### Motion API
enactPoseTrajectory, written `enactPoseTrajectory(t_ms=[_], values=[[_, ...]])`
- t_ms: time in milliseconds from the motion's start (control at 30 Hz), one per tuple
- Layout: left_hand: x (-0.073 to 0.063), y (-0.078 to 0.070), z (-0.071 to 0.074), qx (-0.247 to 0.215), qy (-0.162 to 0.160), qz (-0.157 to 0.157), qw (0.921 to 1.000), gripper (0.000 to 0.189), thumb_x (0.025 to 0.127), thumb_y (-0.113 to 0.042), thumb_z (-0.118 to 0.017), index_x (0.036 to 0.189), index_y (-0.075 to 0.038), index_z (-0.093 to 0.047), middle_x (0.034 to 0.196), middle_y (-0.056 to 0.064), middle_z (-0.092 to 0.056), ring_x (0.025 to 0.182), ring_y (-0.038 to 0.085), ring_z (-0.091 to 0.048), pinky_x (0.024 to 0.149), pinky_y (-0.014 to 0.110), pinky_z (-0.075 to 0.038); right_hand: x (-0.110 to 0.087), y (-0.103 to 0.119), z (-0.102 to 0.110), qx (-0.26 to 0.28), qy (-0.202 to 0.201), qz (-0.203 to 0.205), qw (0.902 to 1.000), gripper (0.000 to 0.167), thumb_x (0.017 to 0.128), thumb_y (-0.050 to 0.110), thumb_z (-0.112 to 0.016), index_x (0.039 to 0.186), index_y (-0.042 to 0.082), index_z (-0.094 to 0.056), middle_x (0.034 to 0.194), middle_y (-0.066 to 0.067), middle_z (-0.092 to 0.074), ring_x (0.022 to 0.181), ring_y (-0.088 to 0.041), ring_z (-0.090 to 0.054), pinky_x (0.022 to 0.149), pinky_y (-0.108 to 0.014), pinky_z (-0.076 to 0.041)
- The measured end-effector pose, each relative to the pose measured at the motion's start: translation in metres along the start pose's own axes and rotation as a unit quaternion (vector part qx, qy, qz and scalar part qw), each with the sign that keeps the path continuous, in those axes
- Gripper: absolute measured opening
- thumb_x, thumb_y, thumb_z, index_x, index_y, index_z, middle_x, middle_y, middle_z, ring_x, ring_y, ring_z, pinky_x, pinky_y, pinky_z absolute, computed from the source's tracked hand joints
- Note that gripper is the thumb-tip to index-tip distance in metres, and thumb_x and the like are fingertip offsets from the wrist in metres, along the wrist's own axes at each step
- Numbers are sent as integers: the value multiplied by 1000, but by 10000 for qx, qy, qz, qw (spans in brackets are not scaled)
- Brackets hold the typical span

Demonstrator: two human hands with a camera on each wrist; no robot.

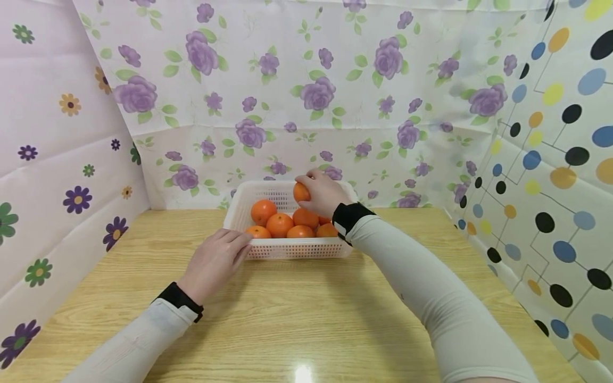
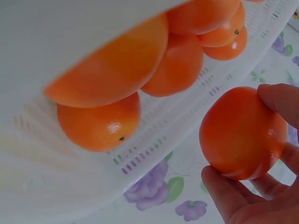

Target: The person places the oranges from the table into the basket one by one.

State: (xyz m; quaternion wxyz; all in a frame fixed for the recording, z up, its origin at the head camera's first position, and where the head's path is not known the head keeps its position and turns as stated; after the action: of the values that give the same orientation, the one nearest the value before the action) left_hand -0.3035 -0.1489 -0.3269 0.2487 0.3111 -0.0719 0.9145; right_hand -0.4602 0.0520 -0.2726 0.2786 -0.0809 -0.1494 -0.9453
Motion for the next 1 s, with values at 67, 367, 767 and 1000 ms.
enactPoseTrajectory(t_ms=[67, 367, 767, 1000], values=[[0, 0, 0, 9, 4, 8, 10000, 23, 104, -21, -81, 122, -7, -79, 107, 7, -79, 104, 29, -71, 94, 45, -63, 3, 2, -1, -46, -1, 39, 10000, 64, 102, 25, -83, 160, 15, -57, 154, -18, -50, 121, -37, -63, 105, -52, -61], [0, 1, -1, -67, 139, 117, 9998, 27, 106, -22, -79, 128, -7, -79, 114, 7, -80, 109, 29, -71, 100, 46, -62, 10, 16, -2, -123, 18, 96, 9999, 60, 103, 23, -80, 158, 14, -58, 149, -18, -52, 116, -35, -62, 103, -46, -60], [0, 1, -1, -32, 100, 77, 9999, 26, 107, -22, -78, 127, -7, -79, 112, 7, -80, 108, 29, -71, 99, 46, -61, 21, 25, -9, -203, 532, -173, 9982, 61, 105, 24, -79, 160, 12, -56, 148, -19, -52, 117, -35, -61, 105, -46, -58], [0, 2, 0, -36, 121, 99, 9999, 25, 108, -23, -77, 127, -8, -79, 113, 7, -80, 109, 29, -71, 100, 46, -61, 34, 17, -27, -241, 903, -306, 9952, 63, 104, 26, -78, 162, 15, -54, 150, -17, -51, 114, -34, -63, 105, -46, -59]])
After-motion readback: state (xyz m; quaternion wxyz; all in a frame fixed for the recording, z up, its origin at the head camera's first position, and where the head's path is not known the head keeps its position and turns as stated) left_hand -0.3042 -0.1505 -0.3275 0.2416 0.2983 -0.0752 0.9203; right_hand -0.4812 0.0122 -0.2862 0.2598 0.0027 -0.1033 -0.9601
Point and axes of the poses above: each hand's wrist, its own x-axis towards the middle knuckle, its own z-axis out of the back of the hand, y = z × x, the point moved 9 cm from there along x, towards the middle knuckle
